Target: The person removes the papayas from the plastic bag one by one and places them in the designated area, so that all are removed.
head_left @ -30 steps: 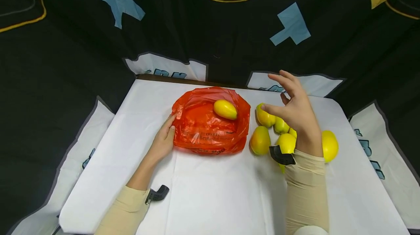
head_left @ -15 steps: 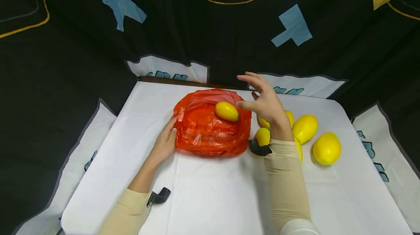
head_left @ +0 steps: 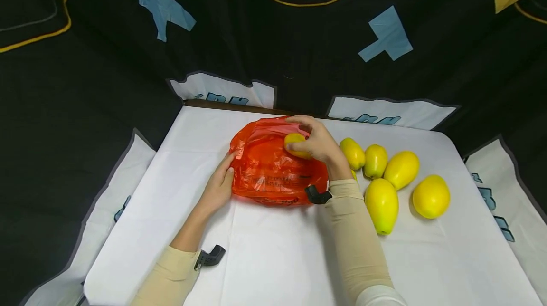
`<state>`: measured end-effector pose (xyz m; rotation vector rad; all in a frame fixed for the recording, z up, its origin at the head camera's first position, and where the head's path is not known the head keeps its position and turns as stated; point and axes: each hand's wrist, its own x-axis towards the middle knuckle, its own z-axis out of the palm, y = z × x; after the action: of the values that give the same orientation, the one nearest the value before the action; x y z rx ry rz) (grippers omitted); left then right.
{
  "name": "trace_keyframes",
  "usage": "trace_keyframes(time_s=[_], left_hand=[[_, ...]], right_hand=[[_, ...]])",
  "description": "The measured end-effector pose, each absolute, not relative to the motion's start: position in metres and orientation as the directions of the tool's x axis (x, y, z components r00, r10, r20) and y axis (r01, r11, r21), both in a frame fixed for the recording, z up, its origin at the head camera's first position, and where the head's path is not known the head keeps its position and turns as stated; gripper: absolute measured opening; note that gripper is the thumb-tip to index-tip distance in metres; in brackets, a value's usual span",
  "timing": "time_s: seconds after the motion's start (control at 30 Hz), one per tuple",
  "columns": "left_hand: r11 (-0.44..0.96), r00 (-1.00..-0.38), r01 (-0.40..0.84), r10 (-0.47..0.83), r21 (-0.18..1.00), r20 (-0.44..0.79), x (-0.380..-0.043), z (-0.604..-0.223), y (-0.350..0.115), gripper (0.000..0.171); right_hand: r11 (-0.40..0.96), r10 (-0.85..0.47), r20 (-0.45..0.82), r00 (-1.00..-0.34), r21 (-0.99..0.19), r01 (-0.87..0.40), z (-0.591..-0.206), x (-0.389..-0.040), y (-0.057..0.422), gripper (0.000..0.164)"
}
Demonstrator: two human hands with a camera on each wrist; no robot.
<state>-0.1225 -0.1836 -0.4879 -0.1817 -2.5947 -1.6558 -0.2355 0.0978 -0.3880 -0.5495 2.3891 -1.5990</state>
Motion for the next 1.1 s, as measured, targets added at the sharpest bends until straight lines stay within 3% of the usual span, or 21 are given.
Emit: trace_keyframes(time_s=[0.53, 0.8, 1.1], left_hand=[[0.432, -0.991, 0.134, 0.067, 0.892, 0.117, -0.122, -0.486, -0.184, 0.049], [0.448, -0.989, 0.146, 0.063, 0.882, 0.132, -0.122, -0.486, -0.185, 0.049], [0.446, -0.990, 0.141, 0.068, 0.884, 0.124, -0.122, -0.487, -0.185, 0.049]], right_hand=[[0.570, -0.371, -0.136, -0.918, -0.815, -0.109, -0.414, -0.252, 0.088, 0.063], [0.562, -0.403, -0.212, -0.891, -0.825, -0.058, -0.423, -0.252, 0.085, 0.061], [0.570, -0.416, -0.174, -0.893, -0.815, -0.107, -0.441, -0.253, 0.075, 0.053]])
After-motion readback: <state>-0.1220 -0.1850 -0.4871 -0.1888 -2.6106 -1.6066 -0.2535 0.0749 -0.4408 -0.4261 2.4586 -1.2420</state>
